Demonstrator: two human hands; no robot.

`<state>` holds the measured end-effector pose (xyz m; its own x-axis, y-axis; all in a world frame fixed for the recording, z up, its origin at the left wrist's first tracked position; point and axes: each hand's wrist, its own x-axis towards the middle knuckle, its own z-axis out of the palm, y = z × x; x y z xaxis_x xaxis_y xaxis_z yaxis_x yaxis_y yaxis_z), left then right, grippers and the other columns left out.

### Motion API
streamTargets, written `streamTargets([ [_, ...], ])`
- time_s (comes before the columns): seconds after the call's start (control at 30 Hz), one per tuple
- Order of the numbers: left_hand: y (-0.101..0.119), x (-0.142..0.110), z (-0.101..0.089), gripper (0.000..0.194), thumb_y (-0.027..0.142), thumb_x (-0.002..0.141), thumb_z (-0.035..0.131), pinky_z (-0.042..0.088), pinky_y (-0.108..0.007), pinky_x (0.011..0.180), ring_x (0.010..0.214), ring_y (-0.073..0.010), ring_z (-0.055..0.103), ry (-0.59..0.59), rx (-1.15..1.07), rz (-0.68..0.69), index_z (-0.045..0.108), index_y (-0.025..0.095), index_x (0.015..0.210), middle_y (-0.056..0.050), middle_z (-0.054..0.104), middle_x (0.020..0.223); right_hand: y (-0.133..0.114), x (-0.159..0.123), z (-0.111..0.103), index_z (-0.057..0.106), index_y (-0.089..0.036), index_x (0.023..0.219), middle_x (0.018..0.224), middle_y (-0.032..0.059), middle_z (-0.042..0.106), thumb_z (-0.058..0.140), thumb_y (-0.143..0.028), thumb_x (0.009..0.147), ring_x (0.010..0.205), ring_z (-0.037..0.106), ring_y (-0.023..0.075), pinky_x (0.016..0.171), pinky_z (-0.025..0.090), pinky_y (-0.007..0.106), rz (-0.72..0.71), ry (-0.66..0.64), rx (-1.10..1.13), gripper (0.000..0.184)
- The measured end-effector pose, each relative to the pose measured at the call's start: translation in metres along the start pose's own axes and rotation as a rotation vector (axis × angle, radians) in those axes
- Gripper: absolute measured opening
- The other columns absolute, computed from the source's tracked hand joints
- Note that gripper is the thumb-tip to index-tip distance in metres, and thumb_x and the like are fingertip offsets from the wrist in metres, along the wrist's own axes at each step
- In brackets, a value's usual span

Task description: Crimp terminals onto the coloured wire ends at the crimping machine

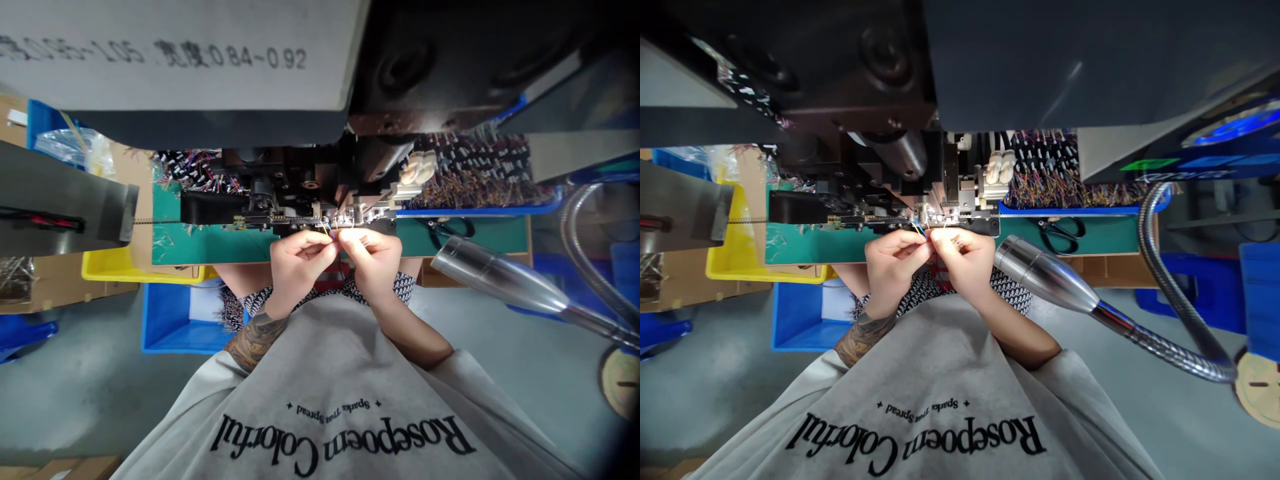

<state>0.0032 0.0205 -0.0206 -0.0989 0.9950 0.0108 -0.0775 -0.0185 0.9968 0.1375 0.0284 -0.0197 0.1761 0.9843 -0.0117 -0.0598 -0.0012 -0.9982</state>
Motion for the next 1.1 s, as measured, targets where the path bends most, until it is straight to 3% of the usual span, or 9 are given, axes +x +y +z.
streamTargets([
  [0.3,0.0012,-0.0017,0.002,0.012,0.027,0.08,0.09,0.066,-0.023,0.064,0.07,-0.015,0.079,-0.03,0.031,0.002,0.081,0.019,0.081,-0.001,0.081,0.077,-0.0003,0.0013,-0.0012,0.077,-0.02,0.064,0.054,-0.0029,0.059,0.076,-0.035,0.089,0.052,0.049,0.0098,0.05,0.042,0.025,0.001,0.066,-0.056,0.029],
  [0.53,-0.0003,-0.001,-0.0002,0.008,0.025,0.085,0.088,0.067,-0.023,0.071,0.076,-0.014,0.08,-0.024,0.024,0.052,0.081,0.021,0.085,-0.001,0.082,0.083,0.0043,0.0027,0.002,0.078,-0.02,0.066,0.049,-0.0051,0.052,0.079,-0.037,0.088,0.049,0.048,0.0094,0.053,0.047,0.026,0.029,0.089,0.039,0.027],
  [0.73,-0.0015,-0.0006,-0.0002,0.01,0.027,0.087,0.088,0.065,-0.021,0.069,0.074,-0.0122,0.078,-0.015,0.021,0.056,0.08,0.021,0.085,0.0,0.081,0.081,0.0008,0.0041,0.0056,0.074,-0.02,0.062,0.053,-0.0032,0.058,0.076,-0.039,0.088,0.051,0.045,0.0092,0.053,0.043,0.027,0.033,0.091,-0.017,0.032],
  [1.0,-0.0021,-0.002,-0.0009,0.016,0.034,0.086,0.088,0.065,-0.023,0.067,0.072,-0.0139,0.077,-0.003,0.067,0.017,0.08,0.02,0.084,-0.001,0.08,0.08,-0.002,0.0039,0.0066,0.07,-0.02,0.059,0.051,-0.0033,0.053,0.079,-0.042,0.088,0.052,0.046,0.0109,0.054,0.044,0.029,0.035,0.104,-0.031,0.037],
  [1.1,-0.0023,-0.0023,-0.0013,0.018,0.036,0.086,0.087,0.065,-0.023,0.065,0.07,-0.0141,0.076,0.007,0.094,0.005,0.08,0.02,0.083,-0.002,0.08,0.078,-0.0022,0.0033,0.0062,0.075,-0.021,0.064,0.052,-0.0036,0.054,0.078,-0.04,0.088,0.052,0.046,0.0107,0.053,0.042,0.028,0.038,0.097,-0.041,0.032],
])
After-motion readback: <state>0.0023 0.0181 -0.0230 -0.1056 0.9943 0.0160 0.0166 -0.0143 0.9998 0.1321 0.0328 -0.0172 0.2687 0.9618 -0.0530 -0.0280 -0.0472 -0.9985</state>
